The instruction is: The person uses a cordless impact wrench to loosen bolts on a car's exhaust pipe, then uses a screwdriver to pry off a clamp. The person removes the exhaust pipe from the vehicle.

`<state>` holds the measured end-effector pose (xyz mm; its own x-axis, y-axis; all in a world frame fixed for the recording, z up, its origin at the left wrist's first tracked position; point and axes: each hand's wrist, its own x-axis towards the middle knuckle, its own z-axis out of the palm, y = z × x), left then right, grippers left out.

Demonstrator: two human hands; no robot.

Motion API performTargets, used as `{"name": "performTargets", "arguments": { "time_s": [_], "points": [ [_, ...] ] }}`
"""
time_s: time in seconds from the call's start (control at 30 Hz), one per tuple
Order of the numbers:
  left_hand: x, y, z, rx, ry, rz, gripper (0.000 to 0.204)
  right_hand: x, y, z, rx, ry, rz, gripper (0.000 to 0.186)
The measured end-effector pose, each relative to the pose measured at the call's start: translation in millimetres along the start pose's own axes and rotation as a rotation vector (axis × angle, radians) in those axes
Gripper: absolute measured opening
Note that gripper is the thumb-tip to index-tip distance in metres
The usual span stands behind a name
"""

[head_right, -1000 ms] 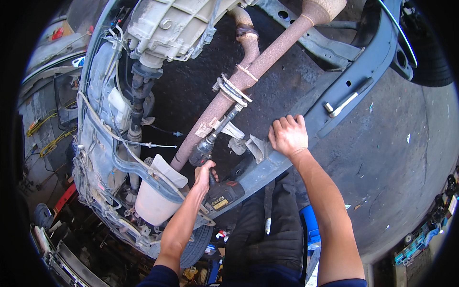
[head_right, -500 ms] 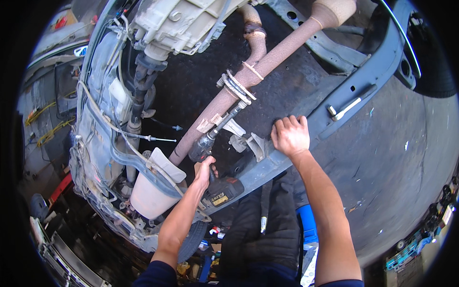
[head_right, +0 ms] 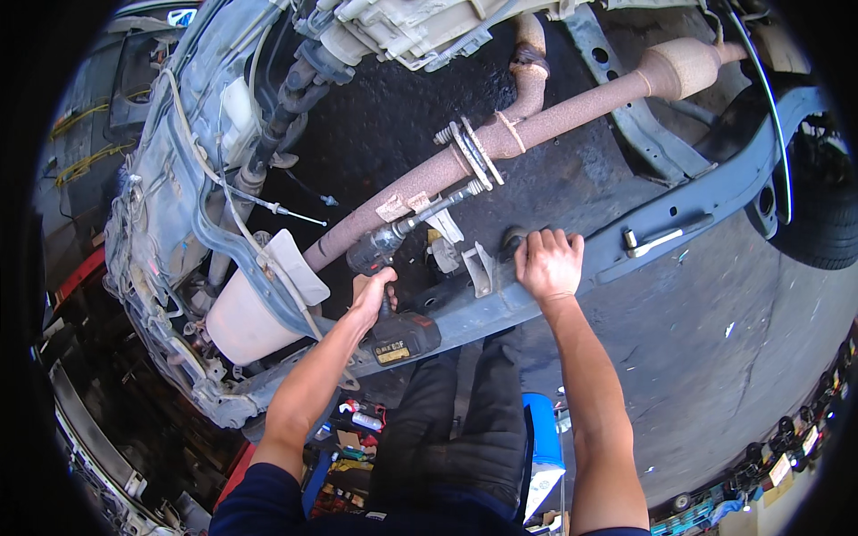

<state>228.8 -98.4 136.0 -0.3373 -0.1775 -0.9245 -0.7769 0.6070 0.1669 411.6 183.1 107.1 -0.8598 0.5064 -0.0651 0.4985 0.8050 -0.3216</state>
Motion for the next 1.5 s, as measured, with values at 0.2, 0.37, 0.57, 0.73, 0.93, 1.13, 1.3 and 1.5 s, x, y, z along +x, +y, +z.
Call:
{"name": "performTargets", "arguments": {
  "time_s": [0.2, 0.37, 0.57, 0.73, 0.93, 1.13, 1.3, 1.5],
  "points": [
    [-2.0, 2.0, 1.5, -0.022, 0.013, 0.023, 0.023, 1.0, -1.1, -0.2, -0.032, -0.009, -0.01, 0.019],
    [-0.4, 1.4, 0.7, -0.009, 0.017, 0.032, 0.022, 1.7, -1.5, -0.3, -0.039, 0.003, -0.022, 0.019],
    [-1.5, 0.8, -1.0, -0.004, -0.003, 0.033, 0.023, 0.9, -2.7, -0.5, -0.053, 0.003, -0.012, 0.019],
    [1.9, -2.0, -1.5, -0.006, -0.023, 0.041, 0.023, -0.3, -2.4, 1.2, -0.062, 0.024, 0.0, 0.019],
    [1.6, -7.7, -2.6, -0.021, -0.011, 0.048, 0.023, -4.2, -4.3, 0.2, -0.063, 0.008, 0.015, 0.02],
    [4.5, -5.7, -3.2, -0.005, -0.016, 0.064, 0.024, -2.7, -4.6, 0.1, -0.046, 0.012, 0.045, 0.021],
    [7.0, -7.9, -4.1, -0.02, -0.007, 0.064, 0.024, -3.0, -4.3, 0.4, -0.041, 0.031, 0.045, 0.021],
    [6.3, -7.3, -4.7, -0.017, -0.021, 0.067, 0.024, -3.3, -4.3, -1.8, -0.052, 0.005, 0.053, 0.02]
  ]
}}
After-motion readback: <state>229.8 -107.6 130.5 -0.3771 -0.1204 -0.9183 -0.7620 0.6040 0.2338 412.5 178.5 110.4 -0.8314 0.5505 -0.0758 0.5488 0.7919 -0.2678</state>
